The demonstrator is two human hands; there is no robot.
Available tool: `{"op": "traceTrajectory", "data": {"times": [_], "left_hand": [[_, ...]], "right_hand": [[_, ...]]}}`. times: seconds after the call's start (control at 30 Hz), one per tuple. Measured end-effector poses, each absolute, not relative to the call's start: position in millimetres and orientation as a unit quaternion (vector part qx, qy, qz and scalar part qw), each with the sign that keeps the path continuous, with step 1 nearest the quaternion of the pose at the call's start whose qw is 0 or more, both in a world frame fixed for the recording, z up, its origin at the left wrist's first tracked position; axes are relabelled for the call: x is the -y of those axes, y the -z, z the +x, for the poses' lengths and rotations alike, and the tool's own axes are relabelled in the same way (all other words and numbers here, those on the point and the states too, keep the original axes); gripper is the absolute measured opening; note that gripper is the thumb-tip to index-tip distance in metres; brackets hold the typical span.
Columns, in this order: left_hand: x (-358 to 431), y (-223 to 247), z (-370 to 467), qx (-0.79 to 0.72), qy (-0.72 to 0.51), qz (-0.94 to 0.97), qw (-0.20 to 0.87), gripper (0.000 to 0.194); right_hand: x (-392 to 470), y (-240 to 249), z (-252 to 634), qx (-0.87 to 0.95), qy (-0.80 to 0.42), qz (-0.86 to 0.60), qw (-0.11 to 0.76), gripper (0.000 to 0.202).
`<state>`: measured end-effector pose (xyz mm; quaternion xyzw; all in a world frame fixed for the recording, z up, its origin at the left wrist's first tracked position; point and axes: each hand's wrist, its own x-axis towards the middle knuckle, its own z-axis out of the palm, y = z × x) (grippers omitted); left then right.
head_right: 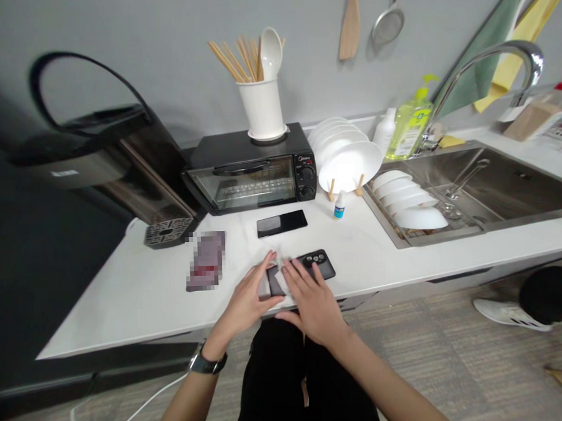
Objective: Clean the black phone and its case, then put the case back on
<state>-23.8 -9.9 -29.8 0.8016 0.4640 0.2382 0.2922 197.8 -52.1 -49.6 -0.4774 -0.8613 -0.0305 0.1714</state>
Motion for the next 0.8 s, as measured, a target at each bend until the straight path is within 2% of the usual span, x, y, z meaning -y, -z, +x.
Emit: {"op": "traceTrajectory", "data": {"times": [0.1, 0.2, 0.3, 0.47, 0.67, 0.8], "left_hand": [[10.1, 28.0, -20.6, -0.471, -0.237, 0.799, 0.291, 0.109], [9.8, 28.1, -17.3, -0.470, -0.240, 0.803, 0.279, 0.108], [9.4, 29.2, -16.5, -0.469, -0.243, 0.804, 0.274, 0.105], [8.6, 30.2, -20.4, -0.463, -0.247, 0.802, 0.286, 0.104], [8.2, 29.1, -18.4, -0.471, -0.243, 0.795, 0.294, 0.110], [8.6, 29.2, -16.7, -0.470, -0.249, 0.798, 0.285, 0.106]], "right_hand": [[47.4, 56.2, 238.2, 0.813, 0.065, -0.552, 0.175, 0.081], [42.9, 61.9, 241.4, 0.771, 0.086, -0.601, 0.192, 0.088], [45.2, 61.3, 203.6, 0.787, 0.072, -0.578, 0.201, 0.098], [54.7, 53.0, 162.6, 0.857, 0.015, -0.479, 0.190, 0.090], [46.8, 62.7, 230.7, 0.763, 0.065, -0.606, 0.216, 0.089], [47.0, 64.1, 211.9, 0.753, 0.067, -0.618, 0.218, 0.101]]}}
